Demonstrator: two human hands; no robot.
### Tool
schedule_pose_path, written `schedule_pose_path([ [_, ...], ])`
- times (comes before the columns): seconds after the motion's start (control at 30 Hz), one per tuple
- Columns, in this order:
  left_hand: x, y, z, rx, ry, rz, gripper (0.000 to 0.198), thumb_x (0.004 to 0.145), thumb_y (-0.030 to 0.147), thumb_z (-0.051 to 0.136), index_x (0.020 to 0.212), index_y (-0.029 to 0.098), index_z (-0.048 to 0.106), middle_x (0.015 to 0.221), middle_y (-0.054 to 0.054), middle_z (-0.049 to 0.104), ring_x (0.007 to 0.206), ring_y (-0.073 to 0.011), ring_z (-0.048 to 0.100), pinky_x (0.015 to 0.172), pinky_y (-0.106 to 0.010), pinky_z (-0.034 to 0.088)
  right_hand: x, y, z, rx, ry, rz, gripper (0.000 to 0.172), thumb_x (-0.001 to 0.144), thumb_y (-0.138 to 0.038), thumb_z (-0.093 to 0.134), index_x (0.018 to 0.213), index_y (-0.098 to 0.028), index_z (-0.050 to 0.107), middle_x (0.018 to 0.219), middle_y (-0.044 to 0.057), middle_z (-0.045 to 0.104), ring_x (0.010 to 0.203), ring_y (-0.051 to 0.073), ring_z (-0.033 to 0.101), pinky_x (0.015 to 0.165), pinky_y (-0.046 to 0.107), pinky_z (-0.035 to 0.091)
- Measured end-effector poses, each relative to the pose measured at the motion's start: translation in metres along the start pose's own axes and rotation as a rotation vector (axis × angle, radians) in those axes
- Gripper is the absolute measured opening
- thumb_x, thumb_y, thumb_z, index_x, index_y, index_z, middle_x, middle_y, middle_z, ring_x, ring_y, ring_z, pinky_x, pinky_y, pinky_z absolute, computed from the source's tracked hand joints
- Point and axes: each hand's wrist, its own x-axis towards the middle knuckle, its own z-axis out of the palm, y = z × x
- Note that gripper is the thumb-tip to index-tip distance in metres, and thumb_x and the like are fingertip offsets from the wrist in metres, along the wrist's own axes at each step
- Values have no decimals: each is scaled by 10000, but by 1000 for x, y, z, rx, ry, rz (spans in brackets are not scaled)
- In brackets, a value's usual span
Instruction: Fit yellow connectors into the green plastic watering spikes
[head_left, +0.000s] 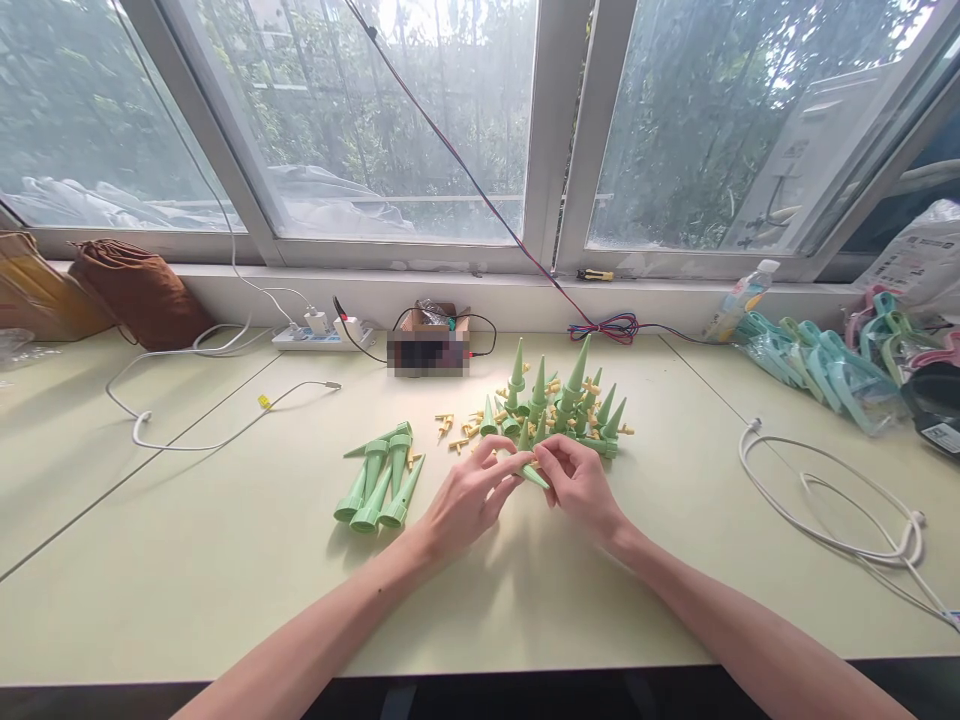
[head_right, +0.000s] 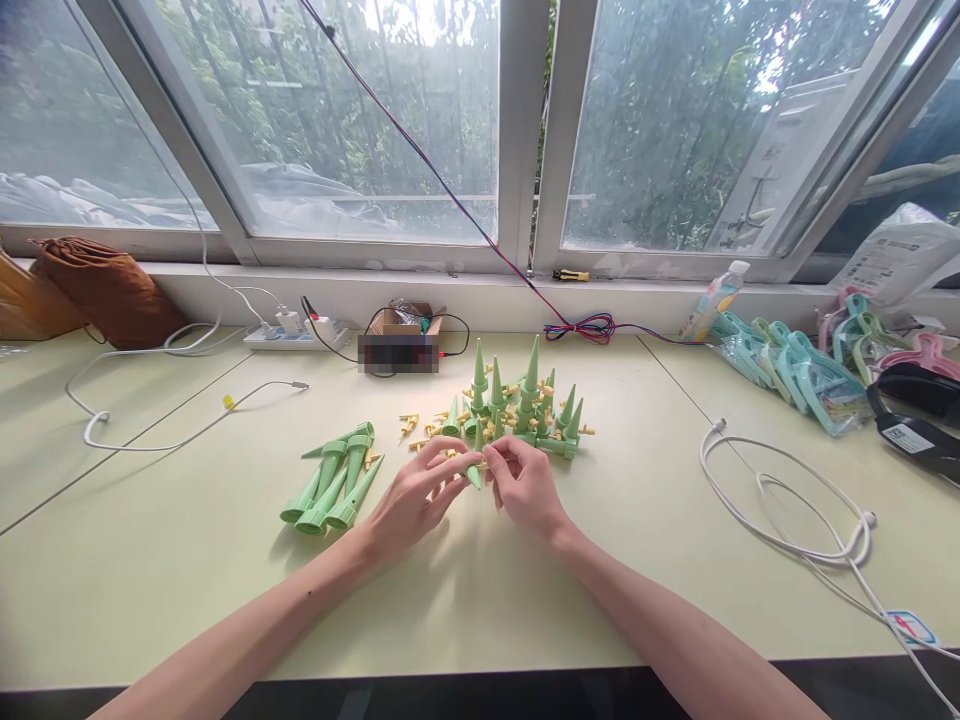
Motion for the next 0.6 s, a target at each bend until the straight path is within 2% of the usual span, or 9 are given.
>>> schedule_pose_path([
  [0.17, 5, 5, -1, -219, 73, -231, 315, 932, 346, 616, 1208, 217, 535, 1122, -72, 546, 621, -62, 585, 479, -178, 490, -1, 1, -1, -16, 65, -50, 290, 966, -458, 571, 824, -205, 565, 652, -28, 557, 455, 106, 517, 424, 232, 432],
  [0.27, 9, 8, -5, -316, 125, -367, 267, 939, 416, 581, 1042, 172, 543, 972, -39, 570, 577, -62, 556, 470, -174, 460, -2, 0, -3, -62, 106, -116, 273, 985, -431, 548, 823, -211, 550, 637, -38, 518, 468, 105, 512, 440, 228, 420],
  [0.33, 11, 10, -8, -359, 91, -442, 316, 948, 459, 548, 889, 150, 576, 806, -12, 569, 549, -69, 522, 472, -174, 425, -2, -1, -4, -100, 105, -156, 267, 996, -418, 531, 828, -210, 546, 664, -33, 539, 447, 95, 497, 436, 230, 405],
  [0.4, 13, 12, -10, -412, 9, -497, 423, 950, 508, 518, 769, 136, 608, 686, -5, 562, 516, -73, 484, 462, -178, 390, -3, -2, -4, -139, 96, -197, 259, 1004, -405, 518, 838, -208, 547, 692, -24, 563, 436, 90, 495, 440, 236, 405],
  [0.5, 15, 14, -10, -508, -96, -554, 497, 929, 559, 520, 713, 127, 638, 650, -15, 583, 491, -74, 463, 450, -188, 365, -3, -1, -2, -175, 73, -239, 248, 1011, -386, 506, 844, -206, 545, 717, -16, 574, 452, 92, 514, 463, 241, 413],
  [0.6, 15, 14, -9, -546, -115, -585, 486, 898, 562, 569, 676, 131, 611, 575, 20, 505, 486, -75, 441, 455, -191, 350, -3, 1, -1, -166, 45, -235, 248, 1014, -380, 502, 841, -205, 533, 715, -19, 564, 451, 88, 515, 477, 243, 411],
])
